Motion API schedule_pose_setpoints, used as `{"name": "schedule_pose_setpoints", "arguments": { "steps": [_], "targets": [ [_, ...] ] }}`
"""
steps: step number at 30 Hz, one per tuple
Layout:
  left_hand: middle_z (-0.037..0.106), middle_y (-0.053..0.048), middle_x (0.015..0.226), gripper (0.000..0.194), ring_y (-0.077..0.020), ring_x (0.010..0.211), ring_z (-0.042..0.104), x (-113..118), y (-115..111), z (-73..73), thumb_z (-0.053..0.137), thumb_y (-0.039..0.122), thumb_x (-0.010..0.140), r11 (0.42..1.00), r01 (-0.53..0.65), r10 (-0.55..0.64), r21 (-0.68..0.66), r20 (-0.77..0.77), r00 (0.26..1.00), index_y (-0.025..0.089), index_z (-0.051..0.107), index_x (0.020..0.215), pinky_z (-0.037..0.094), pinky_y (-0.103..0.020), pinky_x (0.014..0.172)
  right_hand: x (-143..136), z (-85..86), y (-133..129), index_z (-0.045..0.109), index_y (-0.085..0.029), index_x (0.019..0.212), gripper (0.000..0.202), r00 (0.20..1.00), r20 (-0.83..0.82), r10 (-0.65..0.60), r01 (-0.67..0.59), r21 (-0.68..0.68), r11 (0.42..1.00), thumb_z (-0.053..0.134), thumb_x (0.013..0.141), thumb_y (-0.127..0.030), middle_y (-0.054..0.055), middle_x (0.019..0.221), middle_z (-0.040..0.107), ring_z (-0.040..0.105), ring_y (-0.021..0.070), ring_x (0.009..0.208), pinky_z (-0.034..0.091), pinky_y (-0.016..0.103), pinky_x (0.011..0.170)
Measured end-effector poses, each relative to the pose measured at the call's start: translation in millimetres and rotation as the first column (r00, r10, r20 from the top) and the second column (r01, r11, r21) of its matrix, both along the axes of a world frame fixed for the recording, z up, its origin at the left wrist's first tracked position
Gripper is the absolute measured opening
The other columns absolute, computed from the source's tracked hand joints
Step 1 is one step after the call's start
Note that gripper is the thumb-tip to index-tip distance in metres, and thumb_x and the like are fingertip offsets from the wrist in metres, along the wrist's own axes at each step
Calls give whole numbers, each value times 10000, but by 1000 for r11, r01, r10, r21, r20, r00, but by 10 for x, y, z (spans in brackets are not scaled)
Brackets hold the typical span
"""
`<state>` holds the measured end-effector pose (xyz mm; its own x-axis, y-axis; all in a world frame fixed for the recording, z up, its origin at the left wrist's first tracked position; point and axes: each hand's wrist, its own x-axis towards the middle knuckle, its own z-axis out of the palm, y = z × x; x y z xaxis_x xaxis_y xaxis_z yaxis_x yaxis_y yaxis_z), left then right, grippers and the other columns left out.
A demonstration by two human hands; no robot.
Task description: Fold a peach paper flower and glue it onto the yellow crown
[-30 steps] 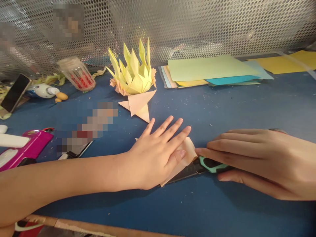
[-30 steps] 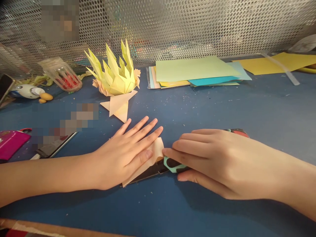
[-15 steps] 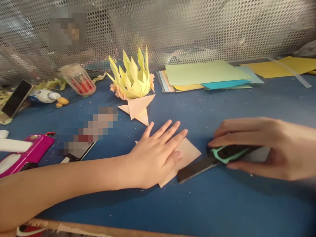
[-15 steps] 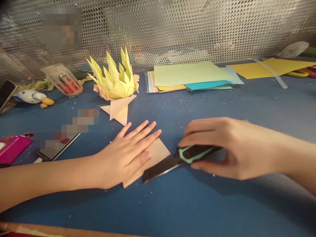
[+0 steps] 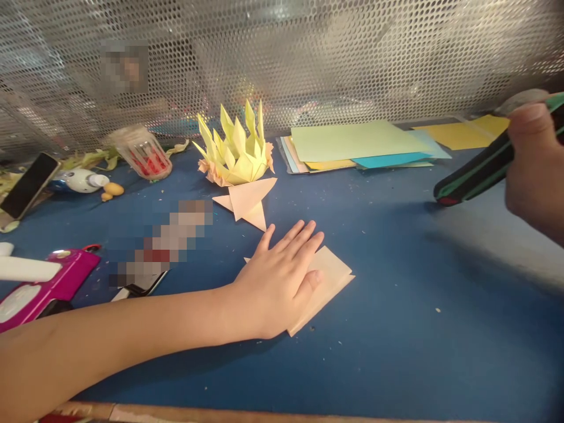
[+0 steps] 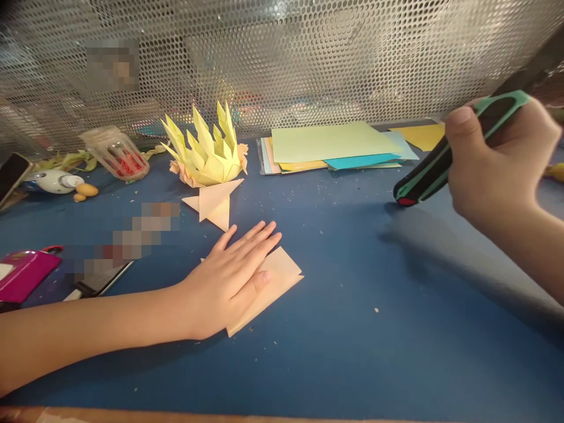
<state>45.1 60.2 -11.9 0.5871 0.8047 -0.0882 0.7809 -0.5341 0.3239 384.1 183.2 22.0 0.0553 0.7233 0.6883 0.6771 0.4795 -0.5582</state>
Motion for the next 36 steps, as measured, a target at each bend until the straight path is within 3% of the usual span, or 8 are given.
{"name": "schedule_pose_setpoints", "arguments": {
  "steps": [3,6,9,14,19,24,29,36],
  "targets": [
    [133,-70,1729,599,-220,1617,75,6,-2,-21,176,402,1107,1000,-4,4,11,11,1000,138,222,1643,45,-586,1304,-89,-63,53,459,-272,961,545,971,-241,-1,8,27,1000,474,889,-812,60,858,548,680,263,875,528,406,695],
    [129,-60,1730,599,-218,1618,77,10,-7,-26,170,394,1104,1000,-11,11,15,13,1000,140,220,1644,46,-595,1301,-177,-102,102,476,-274,873,672,935,-349,57,-64,-10,998,460,772,-939,12,671,537,618,221,549,506,373,442],
    [124,-52,1731,597,-218,1619,74,12,-14,-5,178,381,1100,1000,-19,19,10,2,1000,138,224,1643,46,-605,1299,-218,-127,135,472,-275,849,552,920,-385,73,-97,-43,994,599,805,-811,-8,633,557,555,179,447,422,310,342],
    [125,-48,1732,598,-223,1618,82,25,-15,23,184,380,1096,999,-29,29,-14,-15,999,144,227,1643,54,-621,1294,-137,-159,175,503,-249,974,78,927,-366,83,-128,-101,987,578,971,-231,-17,735,598,595,125,575,462,278,486],
    [141,-57,1732,595,-229,1618,94,32,-8,1,192,367,1093,1000,-25,25,-2,-3,1000,141,232,1641,60,-639,1287,-45,-148,170,512,-245,1026,343,916,-382,124,-196,-156,968,551,850,47,-46,835,580,622,84,715,530,291,641],
    [179,-68,1731,564,-243,1616,108,24,-16,12,238,349,1089,1000,-24,24,-3,33,999,173,297,1621,72,-671,1274,-6,-150,169,498,-217,1283,603,929,-351,115,-203,-226,953,577,788,118,-19,989,631,635,66,836,516,306,737],
    [264,-102,1712,499,-252,1610,156,28,-34,17,295,282,1071,999,-41,41,-3,74,996,161,383,1547,74,-700,1264,25,-177,209,151,-227,1614,949,963,-264,53,-131,-285,949,572,819,75,132,1287,636,656,106,974,493,335,738],
    [471,-165,1594,217,-315,1558,304,18,-61,-62,366,180,1033,990,9,-43,138,241,970,193,505,1199,244,-704,1223,6,-192,181,-177,-202,1635,1086,991,-130,20,-68,-376,924,602,896,-37,216,1347,610,663,185,1168,530,348,821]
  ]
}}
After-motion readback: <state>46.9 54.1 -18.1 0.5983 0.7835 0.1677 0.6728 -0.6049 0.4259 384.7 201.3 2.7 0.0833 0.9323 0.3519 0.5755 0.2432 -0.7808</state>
